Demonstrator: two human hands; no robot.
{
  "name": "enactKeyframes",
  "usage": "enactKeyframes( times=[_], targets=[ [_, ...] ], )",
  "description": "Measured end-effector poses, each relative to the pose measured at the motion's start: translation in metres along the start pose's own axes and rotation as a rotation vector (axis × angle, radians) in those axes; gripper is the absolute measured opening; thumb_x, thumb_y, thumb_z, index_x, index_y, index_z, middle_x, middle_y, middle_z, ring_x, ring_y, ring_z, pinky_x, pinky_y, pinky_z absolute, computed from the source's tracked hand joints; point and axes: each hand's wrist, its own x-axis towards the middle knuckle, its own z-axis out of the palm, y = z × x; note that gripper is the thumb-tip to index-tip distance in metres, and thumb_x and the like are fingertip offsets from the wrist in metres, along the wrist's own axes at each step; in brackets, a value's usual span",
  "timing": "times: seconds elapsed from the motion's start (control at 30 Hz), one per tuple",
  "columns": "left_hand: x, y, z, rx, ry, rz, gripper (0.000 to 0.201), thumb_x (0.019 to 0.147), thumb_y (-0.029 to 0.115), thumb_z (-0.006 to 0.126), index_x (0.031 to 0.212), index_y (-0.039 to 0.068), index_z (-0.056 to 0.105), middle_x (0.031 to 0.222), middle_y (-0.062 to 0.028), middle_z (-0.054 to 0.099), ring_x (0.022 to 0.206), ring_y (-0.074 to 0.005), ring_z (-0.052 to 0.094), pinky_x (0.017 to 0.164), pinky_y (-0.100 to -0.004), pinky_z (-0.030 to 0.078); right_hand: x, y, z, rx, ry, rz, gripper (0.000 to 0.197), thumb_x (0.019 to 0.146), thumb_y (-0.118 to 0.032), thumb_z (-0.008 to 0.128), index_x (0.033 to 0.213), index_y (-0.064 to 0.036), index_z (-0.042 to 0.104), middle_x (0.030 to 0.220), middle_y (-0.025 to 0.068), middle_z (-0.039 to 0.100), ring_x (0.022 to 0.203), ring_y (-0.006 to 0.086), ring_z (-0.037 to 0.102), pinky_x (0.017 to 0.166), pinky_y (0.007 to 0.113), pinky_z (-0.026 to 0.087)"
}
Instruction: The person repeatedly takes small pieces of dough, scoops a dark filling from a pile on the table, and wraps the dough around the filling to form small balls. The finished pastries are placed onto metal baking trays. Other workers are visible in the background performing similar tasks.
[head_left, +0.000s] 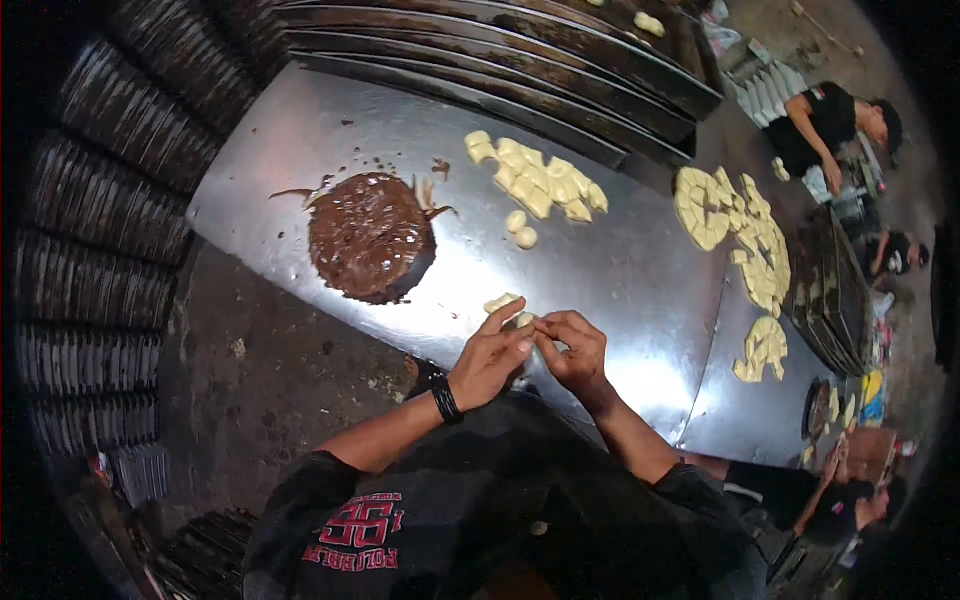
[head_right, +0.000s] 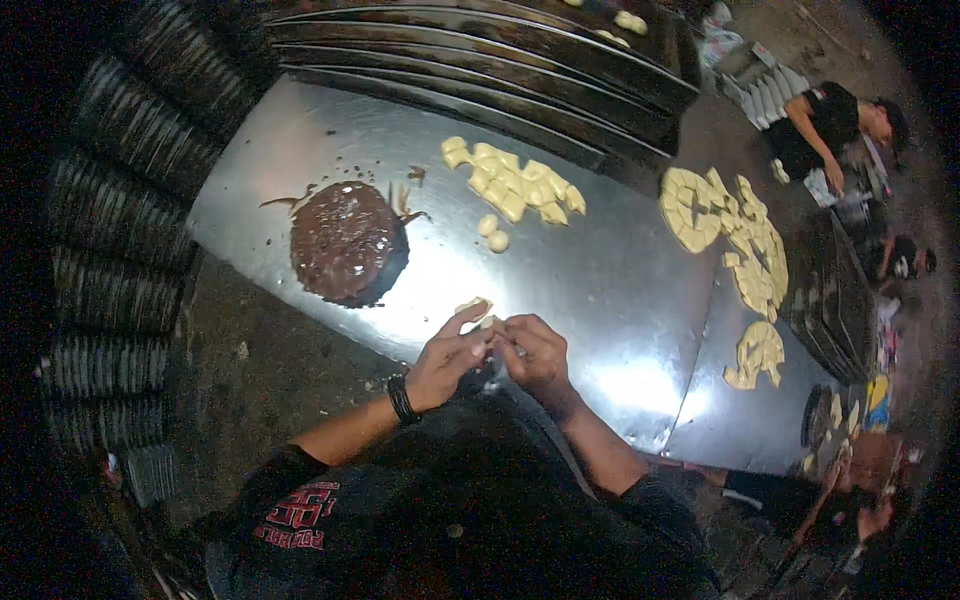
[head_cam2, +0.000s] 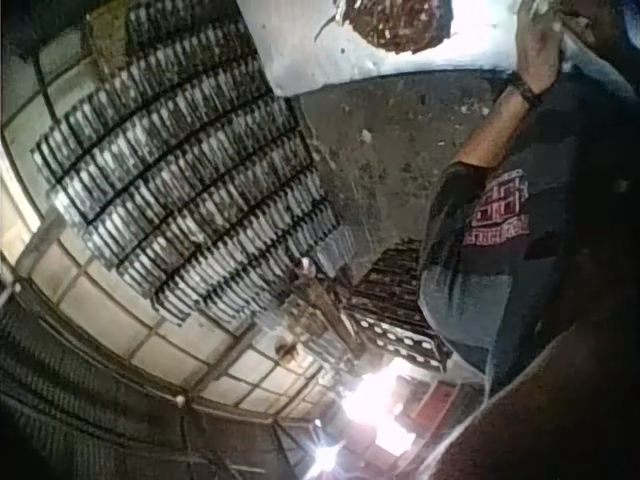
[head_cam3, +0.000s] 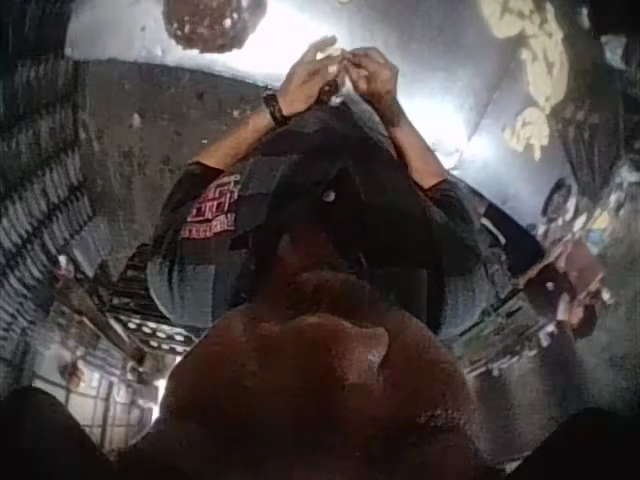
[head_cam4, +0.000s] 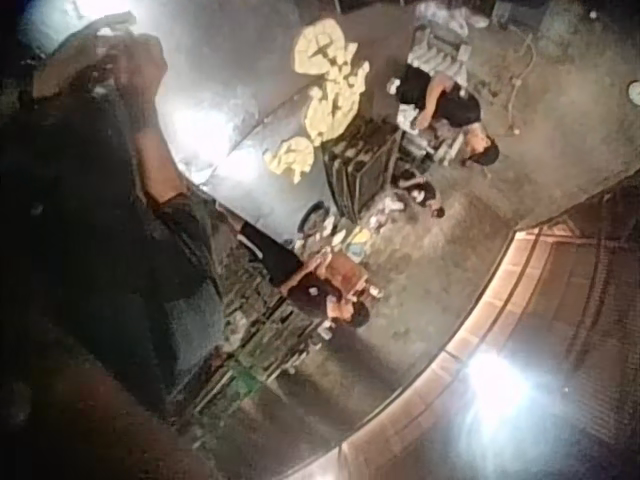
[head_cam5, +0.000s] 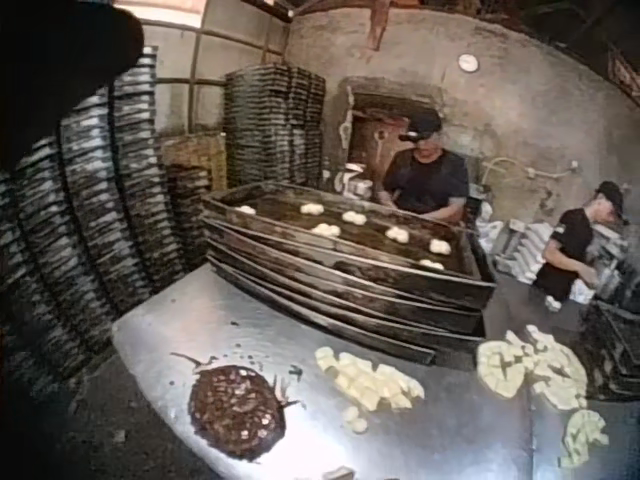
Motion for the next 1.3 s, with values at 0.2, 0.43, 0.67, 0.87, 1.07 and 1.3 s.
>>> enactKeyframes(
  times=[0.2,0.43,0.67,0.87,1.07,1.3],
  targets=[
    [0.008,-0.010,0.017,-0.274,0.050,-0.260,0.021,0.089,0.014,0.055,0.101,-0.001,0.064,0.121,-0.0093,0.053,0.091,-0.0126,0.057,0.071,-0.0254,0.049,-0.092,0.091,-0.047,-0.474,0.026,-0.069,0.012,0.069,0.002,0.062,0.081,0.0003,0.063,0.079,0.0112,0.064,0.077,0.0270,0.063,0.070,0.032,0.052],
    [0.011,-0.053,-0.008,0.420,0.522,-0.232,0.027,0.080,0.012,0.061,0.101,-0.005,0.062,0.116,-0.0190,0.053,0.099,-0.0276,0.057,0.082,-0.0350,0.048,-0.019,0.094,-0.069,-0.125,-0.229,-0.027,0.010,0.075,-0.013,0.060,0.076,-0.0031,0.056,0.075,0.0116,0.060,0.070,0.0290,0.057,0.068,0.039,0.043],
    [0.025,-0.059,0.029,0.894,0.352,-0.126,0.029,0.076,0.020,0.064,0.095,-0.002,0.061,0.108,-0.0211,0.056,0.103,-0.0358,0.050,0.090,-0.0406,0.041,-0.048,0.122,-0.052,-0.127,-0.533,-0.370,0.017,0.067,0.000,0.052,0.083,-0.0049,0.053,0.081,0.0131,0.050,0.080,0.0321,0.048,0.076,0.043,0.037],
    [0.035,-0.037,0.016,0.673,0.185,-0.251,0.020,0.073,0.012,0.066,0.083,0.001,0.054,0.081,-0.0136,0.060,0.079,-0.0310,0.058,0.074,-0.0373,0.047,-0.020,0.135,-0.038,-0.399,0.020,-0.050,0.012,0.075,-0.004,0.056,0.086,-0.0026,0.052,0.082,0.0155,0.050,0.080,0.0335,0.048,0.076,0.042,0.038],
    [0.017,-0.032,-0.040,0.022,0.274,-0.263,0.019,0.079,0.013,0.068,0.092,0.001,0.061,0.077,-0.0029,0.060,0.072,-0.0100,0.056,0.064,-0.0249,0.045,-0.062,0.093,-0.050,-0.392,-0.233,0.249,0.030,0.072,-0.014,0.069,0.095,0.0006,0.056,0.094,0.0173,0.054,0.091,0.0316,0.053,0.080,0.040,0.042],
    [-0.001,0.007,-0.091,-0.466,0.345,-0.333,0.040,0.097,0.032,0.043,0.085,-0.002,0.062,0.086,-0.0054,0.061,0.071,-0.0071,0.054,0.064,-0.0230,0.044,0.085,0.011,0.005,-0.047,0.128,0.227,0.023,0.069,-0.015,0.072,0.085,-0.0029,0.062,0.090,0.0136,0.060,0.082,0.0273,0.057,0.073,0.036,0.046]
  ],
)
